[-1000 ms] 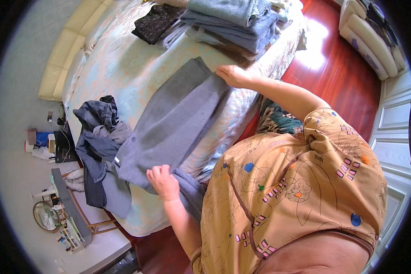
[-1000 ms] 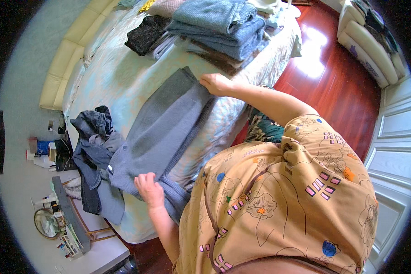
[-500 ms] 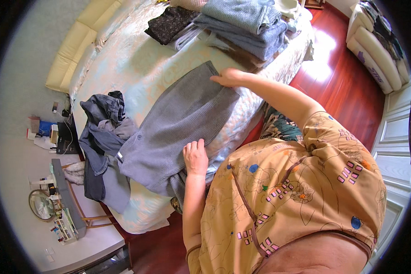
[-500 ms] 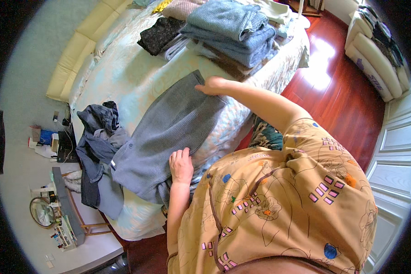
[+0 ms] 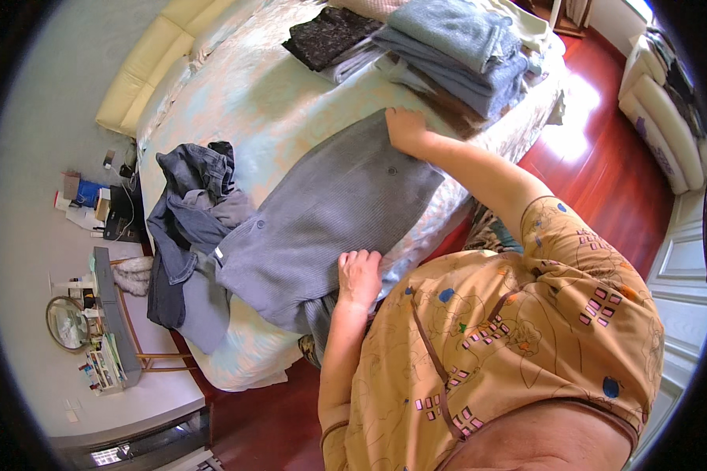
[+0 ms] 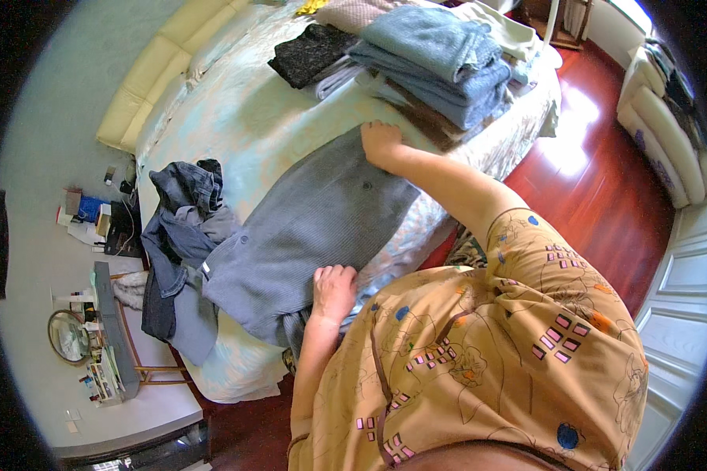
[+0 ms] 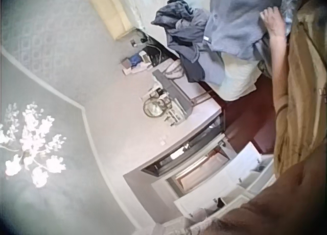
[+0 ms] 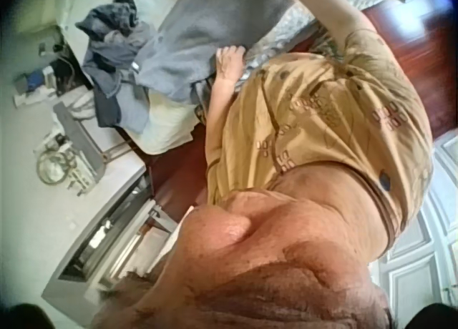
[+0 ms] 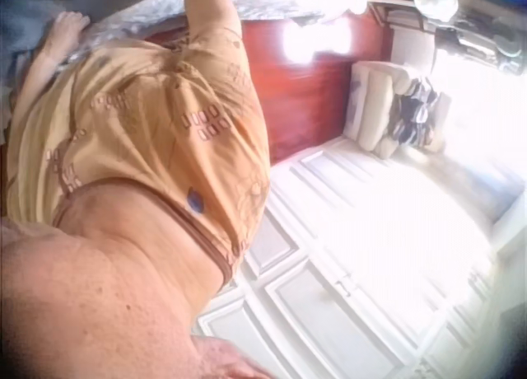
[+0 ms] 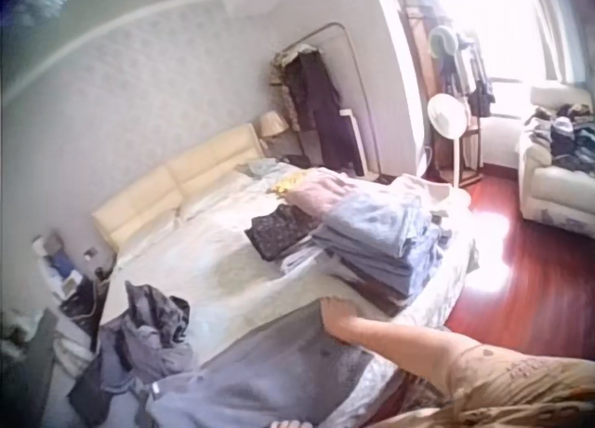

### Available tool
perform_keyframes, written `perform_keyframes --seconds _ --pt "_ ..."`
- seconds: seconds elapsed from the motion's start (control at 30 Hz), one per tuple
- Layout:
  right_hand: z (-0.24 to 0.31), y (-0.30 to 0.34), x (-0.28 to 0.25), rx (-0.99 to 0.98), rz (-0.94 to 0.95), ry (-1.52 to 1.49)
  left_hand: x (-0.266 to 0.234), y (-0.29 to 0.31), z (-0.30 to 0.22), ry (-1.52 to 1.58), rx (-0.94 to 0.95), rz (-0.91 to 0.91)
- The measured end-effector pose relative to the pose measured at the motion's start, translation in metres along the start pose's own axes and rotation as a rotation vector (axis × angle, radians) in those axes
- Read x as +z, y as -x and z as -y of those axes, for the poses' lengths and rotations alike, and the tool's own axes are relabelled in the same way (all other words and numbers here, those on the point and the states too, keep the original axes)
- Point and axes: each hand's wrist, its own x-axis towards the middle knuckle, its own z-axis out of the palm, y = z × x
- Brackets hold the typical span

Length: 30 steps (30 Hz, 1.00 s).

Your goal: The person folds a grey sweater on a bed and places it onto a stack of folded laundry, then unfolds and begins to fold a pair of dark jeans.

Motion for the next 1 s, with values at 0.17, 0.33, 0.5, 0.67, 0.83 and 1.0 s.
perform_keyframes --seconds 0.17,0.33,0.5,0.67,0.83,1.0 --pt "0.063 -0.001 0.005 -0.597 -0.004 -0.122 -0.005 -0.020 -0.006 0.213 -0.172 -0.207" --pt "0.112 0.015 0.006 -0.521 0.562 -0.039 0.004 -0.015 0.019 -0.137 -0.547 0.106" --pt "0.145 -0.011 0.011 -0.354 0.580 -0.070 0.010 -0.012 0.020 -0.169 -0.501 0.034" --pt "0.193 0.019 0.015 -0.864 0.348 -0.100 -0.001 -0.006 0.035 -0.044 -0.470 0.060" --pt "0.202 0.044 0.056 -0.821 0.402 -0.250 -0.045 0.009 0.096 -0.136 -0.948 0.172" --pt "0.211 0.012 0.062 -0.792 0.532 -0.302 -0.027 0.033 0.148 -0.108 -1.271 0.198"
